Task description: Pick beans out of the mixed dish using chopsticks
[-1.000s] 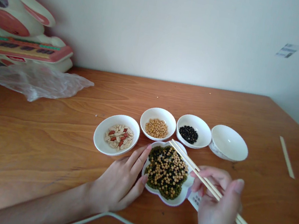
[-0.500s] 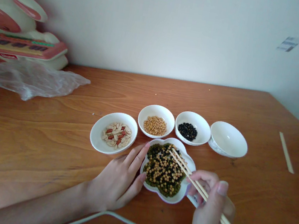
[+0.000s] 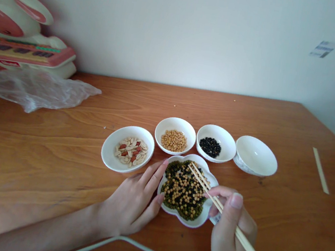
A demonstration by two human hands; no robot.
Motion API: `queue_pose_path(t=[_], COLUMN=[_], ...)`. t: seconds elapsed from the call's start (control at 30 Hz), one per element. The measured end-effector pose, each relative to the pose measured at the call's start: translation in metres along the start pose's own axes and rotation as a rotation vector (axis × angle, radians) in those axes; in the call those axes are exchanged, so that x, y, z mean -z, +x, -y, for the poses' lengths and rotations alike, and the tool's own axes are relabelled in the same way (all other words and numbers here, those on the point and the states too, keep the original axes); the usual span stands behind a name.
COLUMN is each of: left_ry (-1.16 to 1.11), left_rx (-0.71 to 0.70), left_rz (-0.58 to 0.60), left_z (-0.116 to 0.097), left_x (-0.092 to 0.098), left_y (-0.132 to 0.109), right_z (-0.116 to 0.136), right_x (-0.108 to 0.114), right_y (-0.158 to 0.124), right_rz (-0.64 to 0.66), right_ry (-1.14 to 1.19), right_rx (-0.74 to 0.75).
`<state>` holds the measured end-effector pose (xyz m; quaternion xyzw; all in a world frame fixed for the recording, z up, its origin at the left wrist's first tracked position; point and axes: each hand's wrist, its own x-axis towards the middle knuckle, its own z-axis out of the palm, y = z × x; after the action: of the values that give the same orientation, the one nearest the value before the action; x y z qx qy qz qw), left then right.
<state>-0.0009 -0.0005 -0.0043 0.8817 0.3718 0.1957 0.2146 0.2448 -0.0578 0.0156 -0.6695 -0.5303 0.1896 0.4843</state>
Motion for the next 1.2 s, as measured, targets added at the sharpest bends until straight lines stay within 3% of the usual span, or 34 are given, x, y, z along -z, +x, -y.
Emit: queue_pose_path(t=[0.6,0.8,1.2], left_ry=[-0.008,-0.001,-0.01], left_rx=[0.008,0.013,0.005], left_rz=[0.007,0.013,0.002], left_z=[0.0,-0.001,0.0], left_x=[0.0,0.0,0.0], left_y=[0.0,0.0,-0.001], right_z=[0.009,-0.001,-0.002], right_x=[-0.003,-0.002,-0.003], right_y=[-0.002,-0.001,-0.002], right_rz=[-0.016,0.009,-0.038], right_ry=[0.058,0.06,0.074], right_rx=[-0.091,-0.021,-0.046])
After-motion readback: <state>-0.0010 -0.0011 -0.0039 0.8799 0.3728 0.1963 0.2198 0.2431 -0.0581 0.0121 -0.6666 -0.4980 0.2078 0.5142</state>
